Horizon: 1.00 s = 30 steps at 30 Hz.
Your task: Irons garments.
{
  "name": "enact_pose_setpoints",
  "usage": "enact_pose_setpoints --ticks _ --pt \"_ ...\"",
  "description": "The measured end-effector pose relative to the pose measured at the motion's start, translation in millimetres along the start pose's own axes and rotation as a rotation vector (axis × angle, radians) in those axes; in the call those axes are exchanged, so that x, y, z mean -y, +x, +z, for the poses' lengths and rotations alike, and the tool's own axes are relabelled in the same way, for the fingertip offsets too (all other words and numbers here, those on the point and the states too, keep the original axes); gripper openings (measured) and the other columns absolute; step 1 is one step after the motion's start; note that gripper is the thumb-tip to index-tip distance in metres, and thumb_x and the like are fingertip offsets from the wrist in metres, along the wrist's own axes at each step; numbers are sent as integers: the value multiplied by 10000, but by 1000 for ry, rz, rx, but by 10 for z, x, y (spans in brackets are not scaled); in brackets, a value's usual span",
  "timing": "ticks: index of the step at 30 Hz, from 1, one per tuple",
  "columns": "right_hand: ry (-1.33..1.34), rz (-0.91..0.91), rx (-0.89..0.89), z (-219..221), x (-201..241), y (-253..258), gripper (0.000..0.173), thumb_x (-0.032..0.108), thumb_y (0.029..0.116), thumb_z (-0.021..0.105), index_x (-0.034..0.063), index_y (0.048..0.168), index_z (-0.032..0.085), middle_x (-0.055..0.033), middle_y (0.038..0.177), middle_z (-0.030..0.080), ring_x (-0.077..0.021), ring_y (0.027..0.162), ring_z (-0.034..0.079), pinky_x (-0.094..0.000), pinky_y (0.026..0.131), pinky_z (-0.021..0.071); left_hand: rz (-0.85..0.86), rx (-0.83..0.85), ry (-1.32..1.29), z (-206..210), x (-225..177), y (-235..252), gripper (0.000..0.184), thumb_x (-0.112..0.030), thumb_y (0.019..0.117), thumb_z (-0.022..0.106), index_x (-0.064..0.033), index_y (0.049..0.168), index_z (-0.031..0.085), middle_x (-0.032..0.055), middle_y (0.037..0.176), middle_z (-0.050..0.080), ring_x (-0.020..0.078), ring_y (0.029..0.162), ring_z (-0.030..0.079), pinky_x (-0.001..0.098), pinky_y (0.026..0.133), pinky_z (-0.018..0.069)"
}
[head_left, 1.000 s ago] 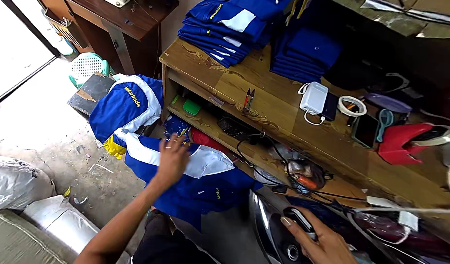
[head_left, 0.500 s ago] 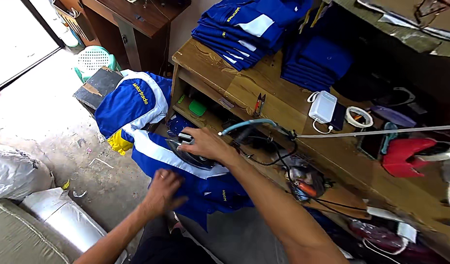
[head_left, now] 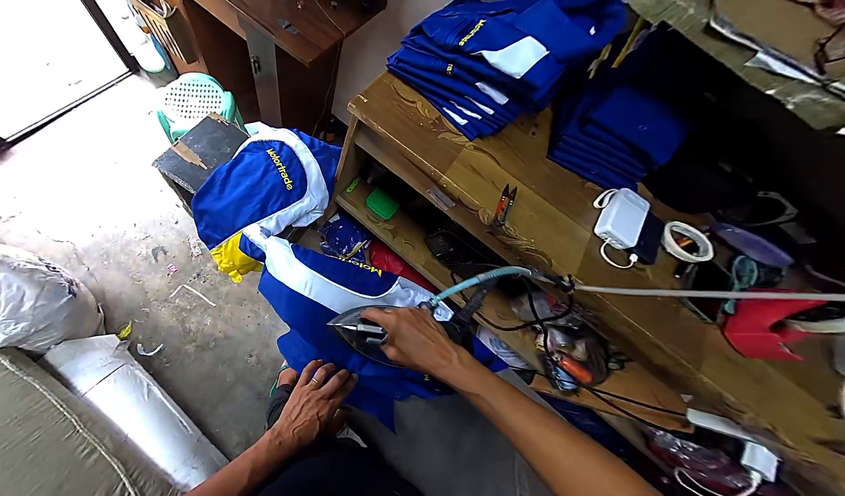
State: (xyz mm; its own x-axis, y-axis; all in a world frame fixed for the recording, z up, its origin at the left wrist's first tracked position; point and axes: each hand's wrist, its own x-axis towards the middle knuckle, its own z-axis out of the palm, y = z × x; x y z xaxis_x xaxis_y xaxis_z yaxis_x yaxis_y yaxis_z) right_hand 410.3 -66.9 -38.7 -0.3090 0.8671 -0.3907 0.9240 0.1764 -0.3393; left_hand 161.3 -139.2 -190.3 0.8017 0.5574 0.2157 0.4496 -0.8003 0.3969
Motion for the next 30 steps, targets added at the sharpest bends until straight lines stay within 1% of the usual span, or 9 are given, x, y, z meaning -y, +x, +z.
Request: enact_pose_setpoints --ticks 6,10,14,18,20,22,24,27,30 --pt "76 298 -67 -47 -123 -11 366 237 875 635 164 1233 648 -165 876 708 -390 837 705 -587 680 520 -8 -21 24 39 -28 -80 402 -381 1008 493 -275 1360 655 -62 1335 667 191 1260 591 457 1115 417" --pt "22 100 -22 32 -76 -80 340 210 857 663 170 1194 664 -161 832 698 -393 774 697 -593 629 511 20 -42 -32 26 25 -109 351 -391 1002 520 -278 1284 695 -67 1292 680 176 1250 588 453 1114 410" --pt "-54 -53 46 156 60 -227 311 154 853 679 154 1163 655 -151 800 683 -386 727 690 -576 602 514 -35 -159 -215 -192 165 -20 256 -399 1000 565 -244 1076 753 -41 1082 730 162 1136 643 462 1099 427" --pt "-52 -96 202 207 129 -434 286 130 871 679 154 1154 651 -156 793 680 -388 730 687 -575 617 513 -172 -326 -260 -520 485 442 265 -257 1006 538 -132 1063 765 68 1089 734 262 1105 660 503 1001 497" --pt "-27 -86 252 200 132 -599 297 136 866 691 170 1159 660 -150 786 681 -384 734 687 -577 626 517 -133 -327 -190 -544 596 778 265 -192 1014 516 -113 1069 763 79 1110 740 278 1147 664 504 1026 503" --pt "18 -40 285 163 127 -851 327 147 868 691 196 1190 661 -140 788 686 -377 735 689 -574 627 518 -33 -177 -186 -457 481 1109 268 -152 1015 509 -107 1114 754 76 1205 730 293 1264 620 517 1093 467" --pt "67 25 257 128 108 -1156 367 172 850 713 227 1210 668 -126 777 691 -366 720 692 -569 617 525 96 63 -186 -280 168 1417 314 -173 1026 526 -126 1272 716 70 1419 640 302 1436 484 541 1205 351" --pt "147 129 92 145 76 -1665 420 194 778 788 250 1187 710 -102 743 706 -348 676 704 -570 579 536 245 356 -141 196 -310 1710 600 -396 1007 610 -133 1532 486 127 1651 366 348 1568 232 662 1240 146" --pt "278 302 27 144 74 -2146 420 173 812 792 179 1228 732 -161 850 751 -398 749 727 -639 646 546 225 367 -151 608 -596 1870 745 -517 1002 571 -134 1605 359 165 1694 245 353 1586 158 690 1233 78"
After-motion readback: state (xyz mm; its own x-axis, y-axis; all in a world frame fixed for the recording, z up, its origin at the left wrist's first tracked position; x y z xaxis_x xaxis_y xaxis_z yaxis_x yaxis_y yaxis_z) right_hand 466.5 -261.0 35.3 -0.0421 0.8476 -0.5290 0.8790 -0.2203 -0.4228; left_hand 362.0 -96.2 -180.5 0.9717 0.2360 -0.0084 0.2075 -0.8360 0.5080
